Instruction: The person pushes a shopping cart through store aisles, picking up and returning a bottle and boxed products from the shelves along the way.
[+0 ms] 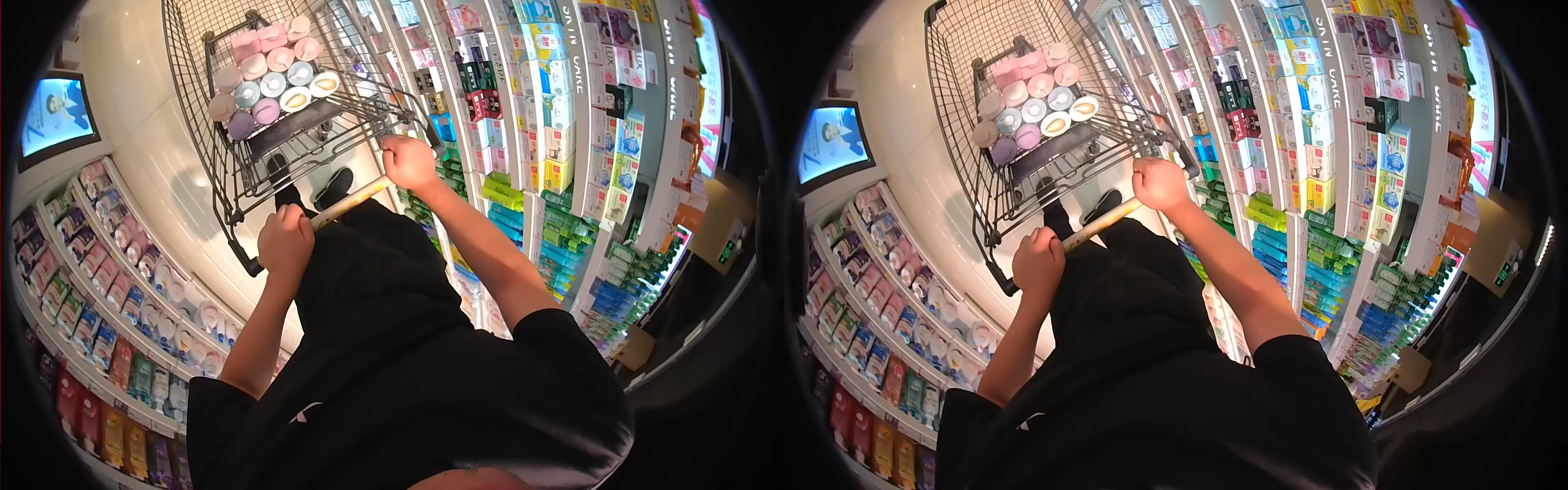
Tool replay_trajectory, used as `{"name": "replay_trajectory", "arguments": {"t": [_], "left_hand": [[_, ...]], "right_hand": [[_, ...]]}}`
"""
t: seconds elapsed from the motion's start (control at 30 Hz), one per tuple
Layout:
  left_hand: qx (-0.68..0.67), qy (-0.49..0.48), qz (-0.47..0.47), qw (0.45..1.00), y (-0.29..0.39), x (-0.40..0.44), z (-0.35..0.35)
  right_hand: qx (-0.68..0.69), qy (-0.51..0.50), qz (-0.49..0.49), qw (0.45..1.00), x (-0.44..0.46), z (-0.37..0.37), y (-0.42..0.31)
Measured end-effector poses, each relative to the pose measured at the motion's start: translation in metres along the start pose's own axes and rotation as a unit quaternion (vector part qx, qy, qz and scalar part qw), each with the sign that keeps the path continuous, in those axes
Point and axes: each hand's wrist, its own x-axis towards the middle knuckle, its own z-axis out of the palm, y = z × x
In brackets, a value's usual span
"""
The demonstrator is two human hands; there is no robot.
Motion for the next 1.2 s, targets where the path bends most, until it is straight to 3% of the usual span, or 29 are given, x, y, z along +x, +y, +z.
{"name": "replay_trajectory", "arguments": {"t": [0.37, 0.9, 0.93, 1.0, 1.03, 1.07, 1.1, 1.2], "left_hand": [[-0.065, -0.027, 0.023, 0.997, 0.028, -0.011, 0.018], [0.034, -0.037, -0.021, 0.999, 0.054, -0.024, 0.02], [0.039, -0.019, -0.004, 0.999, 0.056, -0.028, 0.022], [0.05, 0.024, 0.018, 0.998, 0.047, -0.032, 0.034], [0.052, 0.018, 0.012, 0.998, 0.049, -0.034, 0.035], [0.058, 0.018, 0.032, 0.998, 0.05, -0.036, 0.035], [0.065, 0.02, 0.048, 0.997, 0.053, -0.037, 0.035], [0.102, 0.043, 0.034, 0.993, 0.052, -0.038, 0.045]], "right_hand": [[-0.024, -0.064, 0.011, 0.998, -0.011, -0.014, 0.026], [0.041, 0.057, -0.023, 0.997, -0.044, -0.004, 0.045], [0.057, 0.008, 0.042, 0.997, -0.049, 0.003, 0.046], [0.111, 0.014, 0.041, 0.993, -0.057, -0.001, 0.04], [0.188, 0.062, 0.011, 0.98, -0.064, -0.004, 0.037], [0.213, 0.042, 0.003, 0.976, -0.074, -0.009, 0.038], [0.264, 0.104, -0.06, 0.957, -0.087, -0.011, 0.042], [0.306, 0.135, -0.032, 0.942, -0.139, -0.053, 0.057]]}}
